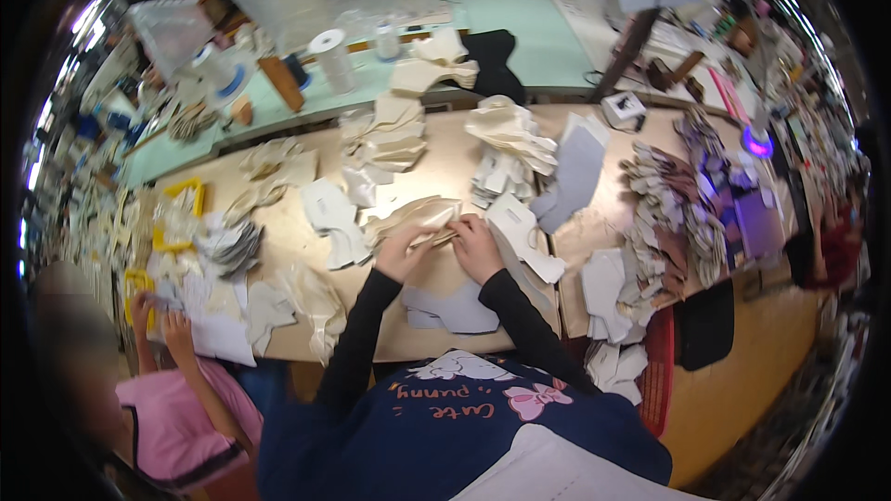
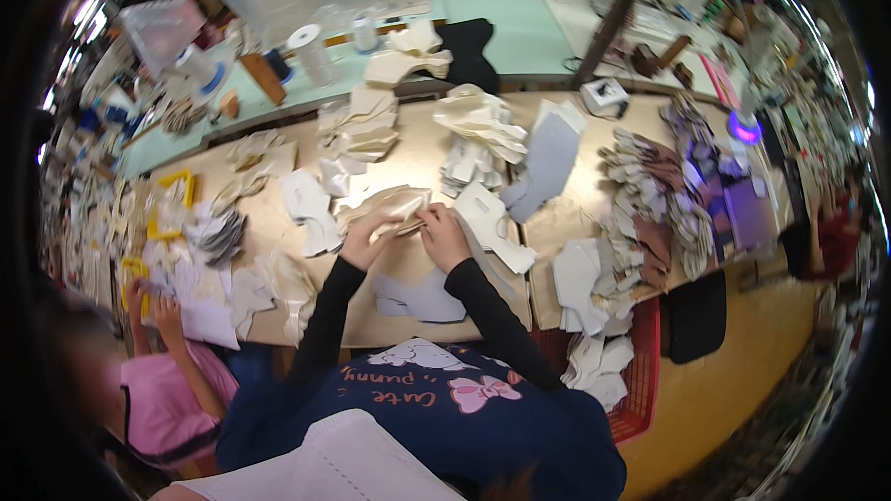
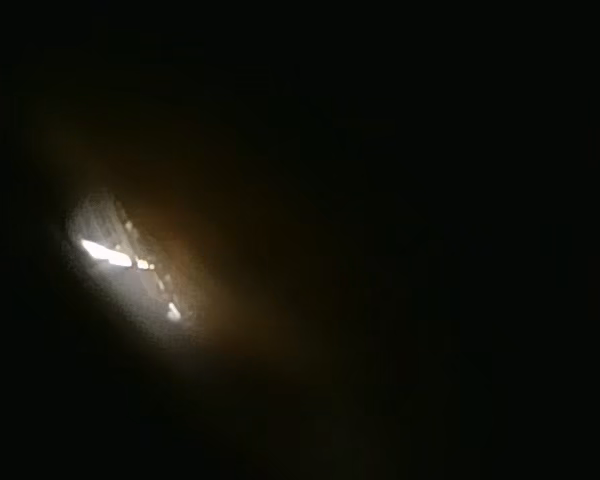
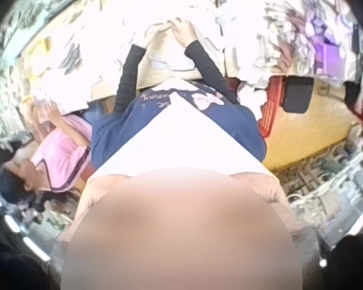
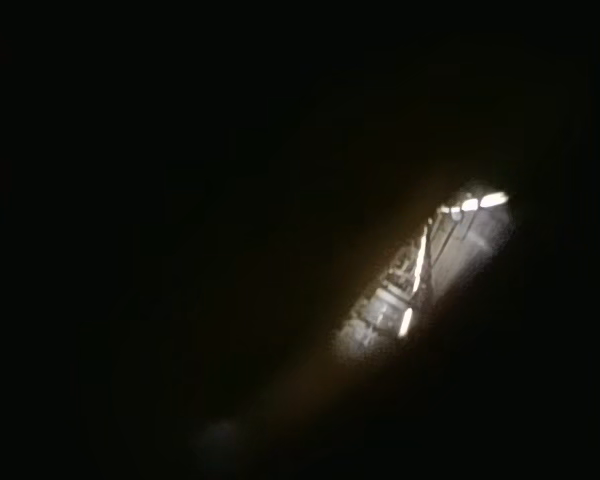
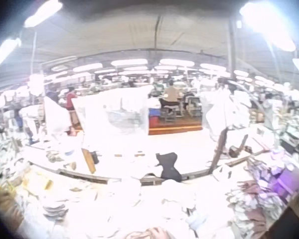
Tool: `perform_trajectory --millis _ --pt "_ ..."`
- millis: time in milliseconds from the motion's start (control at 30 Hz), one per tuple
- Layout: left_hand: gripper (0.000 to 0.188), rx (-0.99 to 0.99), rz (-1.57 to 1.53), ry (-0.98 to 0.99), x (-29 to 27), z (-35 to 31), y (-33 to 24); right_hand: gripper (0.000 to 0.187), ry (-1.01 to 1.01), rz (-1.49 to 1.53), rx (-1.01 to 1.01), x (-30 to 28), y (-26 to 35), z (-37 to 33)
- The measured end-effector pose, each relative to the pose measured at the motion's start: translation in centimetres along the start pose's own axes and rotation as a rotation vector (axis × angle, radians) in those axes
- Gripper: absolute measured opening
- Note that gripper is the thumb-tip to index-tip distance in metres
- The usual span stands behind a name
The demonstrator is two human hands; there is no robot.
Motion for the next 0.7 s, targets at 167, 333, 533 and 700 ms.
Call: perform_trajectory --millis 167,333,533,700 --pt "0.023 -0.097 -0.068 -0.129 3.6 -7.8 -1.7 0.043 -0.002 -0.051 -0.013 0.4 0.1 -1.0" --pt "0.024 -0.039 -0.037 -0.155 5.3 -12.6 -2.6 0.047 -0.065 -0.085 -0.002 -0.9 3.2 -4.5" --pt "0.028 -0.359 -0.64 0.13 6.2 -18.8 -2.8 0.022 0.036 0.415 0.07 -4.8 5.5 -12.6" --pt "0.028 -0.572 -0.646 0.477 8.6 -21.8 0.1 0.022 0.322 1.009 0.772 -6.0 2.0 -23.1"
Point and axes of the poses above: each hand's wrist, its own z-axis towards the middle knuckle, its own x-axis out of the palm, y = z × x, the point moved 1 cm from there along z, towards the middle knuckle, and after that the axes turned 4 degrees about x, right-handed, at the moved point
